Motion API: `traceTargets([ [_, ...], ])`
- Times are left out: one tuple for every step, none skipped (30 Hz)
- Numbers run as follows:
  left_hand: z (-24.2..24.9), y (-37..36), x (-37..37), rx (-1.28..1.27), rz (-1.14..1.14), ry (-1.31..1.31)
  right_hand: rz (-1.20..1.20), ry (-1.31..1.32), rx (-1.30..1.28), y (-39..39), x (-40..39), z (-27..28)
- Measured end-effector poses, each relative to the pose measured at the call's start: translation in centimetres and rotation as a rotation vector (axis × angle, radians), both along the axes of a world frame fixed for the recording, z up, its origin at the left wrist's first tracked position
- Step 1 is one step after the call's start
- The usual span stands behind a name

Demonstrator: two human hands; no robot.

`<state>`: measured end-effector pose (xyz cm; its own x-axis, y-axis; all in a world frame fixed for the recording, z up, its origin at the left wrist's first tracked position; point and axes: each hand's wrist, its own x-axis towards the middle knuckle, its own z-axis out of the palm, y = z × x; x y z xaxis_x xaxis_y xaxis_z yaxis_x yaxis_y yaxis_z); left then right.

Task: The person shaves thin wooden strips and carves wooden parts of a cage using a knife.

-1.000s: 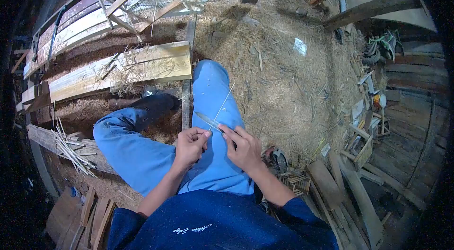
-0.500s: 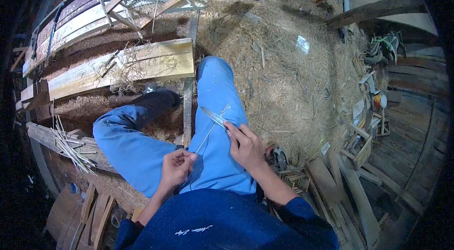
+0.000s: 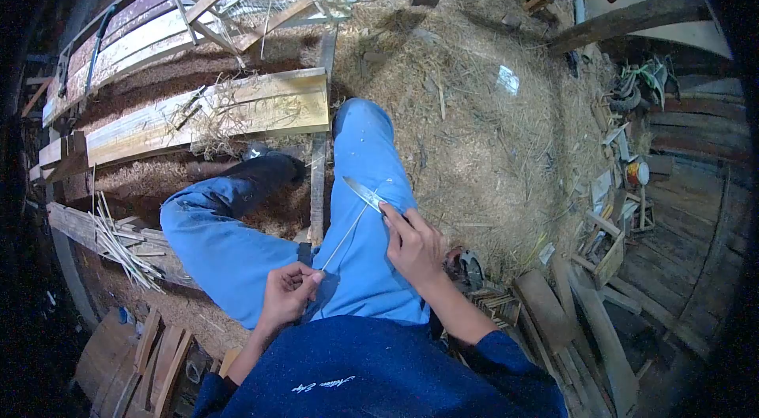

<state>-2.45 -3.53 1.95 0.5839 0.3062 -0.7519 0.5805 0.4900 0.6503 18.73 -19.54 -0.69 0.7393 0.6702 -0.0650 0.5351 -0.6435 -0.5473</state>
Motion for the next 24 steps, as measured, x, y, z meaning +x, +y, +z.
traceTargets([
  [0.2, -0.1, -0.4, 0.003, -0.003, -0.018, -0.016, -0.013, -0.011, 0.0, 0.1, 0.0],
  [0.3, -0.1, -0.7, 0.008, -0.004, -0.038, -0.013, -0.018, -0.002, 0.0, 0.4, -0.2],
  [0.4, 0.0, -1.2, 0.019, 0.0, -0.043, -0.082, -0.006, -0.026, -0.1, 0.8, -0.7],
  [0.6, 0.3, -1.8, 0.008, 0.002, -0.028, -0.151, 0.007, -0.048, -0.1, 1.2, -1.1],
  [0.7, 0.5, -2.4, -0.001, 0.006, -0.012, -0.143, 0.006, -0.034, 0.0, 1.7, -1.4],
  [0.2, 0.8, -2.9, -0.004, 0.01, -0.001, -0.184, 0.098, 0.021, 0.2, 2.3, -1.6],
  [0.0, 1.0, -3.0, 0.009, 0.017, -0.001, -0.224, 0.192, 0.074, 0.4, 2.7, -2.1],
  [-0.3, 1.2, -2.8, 0.014, 0.039, -0.004, -0.182, 0.129, 0.34, 0.5, 2.8, -4.5],
  [-0.3, 1.4, -2.6, 0.017, 0.06, -0.009, -0.176, 0.129, 0.348, 1.1, 2.8, -4.3],
  [-0.3, 1.7, -2.2, 0.022, 0.066, -0.011, -0.228, 0.269, 0.38, 1.6, 2.6, -4.0],
  [-0.3, 2.0, -1.6, 0.08, 0.048, -0.037, -0.28, 0.41, 0.408, 2.0, 2.4, -3.5],
  [-0.2, 2.4, -1.2, 0.137, 0.027, -0.065, -0.274, 0.408, 0.412, 2.4, 2.4, -2.4],
  [-0.1, 2.7, -0.8, 0.14, 0.03, -0.069, -0.36, 0.741, 0.47, 2.9, 2.5, -0.9],
  [0.1, 3.2, -0.5, 0.205, -0.033, -0.066, -0.444, 1.075, 0.52, 3.3, 2.6, 0.2],
  [0.3, 3.5, -0.3, 0.272, -0.098, -0.061, -0.441, 1.071, 0.525, 3.9, 2.5, 0.9],
  [0.4, 3.7, -0.1, 0.277, -0.099, -0.066, -0.445, 1.1, 0.59, 4.7, 2.3, 1.4],
  [0.5, 3.9, 0.1, 0.32, -0.093, -0.118, -0.449, 1.13, 0.654, 5.2, 2.2, 1.6],
  [0.6, 4.1, 0.3, 0.363, -0.086, -0.169, -0.446, 1.129, 0.661, 5.2, 2.1, 1.2],
  [0.8, 4.5, 0.3, 0.368, -0.088, -0.171, -0.49, 1.092, 0.687, 5.1, 2.0, 0.6],
  [1.0, 4.9, 0.2, 0.427, -0.137, -0.163, -0.533, 1.056, 0.713, 5.0, 1.9, 0.2],
  [1.1, 5.3, 0.1, 0.488, -0.184, -0.154, -0.528, 1.057, 0.718, 5.0, 1.9, 0.2],
  [1.3, 5.7, 0.0, 0.497, -0.18, -0.155, -0.58, 1.019, 0.732, 5.0, 2.0, 0.2],
  [1.4, 5.9, -0.2, 0.494, -0.165, -0.117, -0.63, 0.981, 0.747, 5.1, 2.2, 0.2],
  [1.5, 6.2, -0.3, 0.489, -0.15, -0.079, -0.621, 0.982, 0.752, 4.9, 2.5, 0.3],
])
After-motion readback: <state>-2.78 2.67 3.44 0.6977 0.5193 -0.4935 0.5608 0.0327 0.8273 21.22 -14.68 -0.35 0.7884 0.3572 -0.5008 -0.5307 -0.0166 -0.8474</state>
